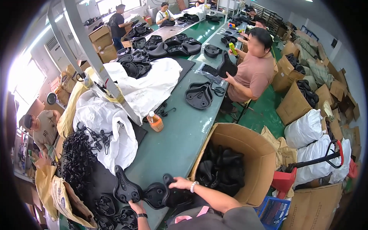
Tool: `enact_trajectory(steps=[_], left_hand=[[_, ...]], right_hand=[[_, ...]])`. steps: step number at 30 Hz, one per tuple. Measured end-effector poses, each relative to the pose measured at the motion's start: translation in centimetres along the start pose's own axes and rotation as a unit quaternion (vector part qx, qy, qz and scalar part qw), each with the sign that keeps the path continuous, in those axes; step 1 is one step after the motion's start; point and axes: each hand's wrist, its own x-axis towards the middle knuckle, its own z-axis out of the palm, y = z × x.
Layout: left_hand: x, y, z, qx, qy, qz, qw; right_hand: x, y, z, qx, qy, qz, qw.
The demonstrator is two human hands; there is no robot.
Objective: The recorder is assembling bicycle saddles by manually fitting clamps and rails together at a factory workbench.
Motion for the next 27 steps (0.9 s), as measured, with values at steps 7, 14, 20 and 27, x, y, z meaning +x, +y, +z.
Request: enact_trajectory(steps=[7,14,20,27], left_hand=[[-3.9,-2.8,-3.3,-0.111,0.142,-0.046,0.983],[-3.8,-3.8,-0.2,-0.052,0.022,-0.175,0.983],[-4.3,-3.0,3.8,-0.009,-0.028,-0.118,0.993],[-7.2,-4.5,2.4,-0.095,0.071,-0.033,0.992]], right_hand=[[6.2,-6.4,-8.4,0.169,0.111,0.004,0.979],[13.4,-4.5,-8.3,-0.229,0.152,0.029,0.961],[10.9,-1.4,-10.1,-0.239,0.233,0.0,0.943],[9.2,0.4,-12.0,-0.222,0.196,0.018,0.955]])
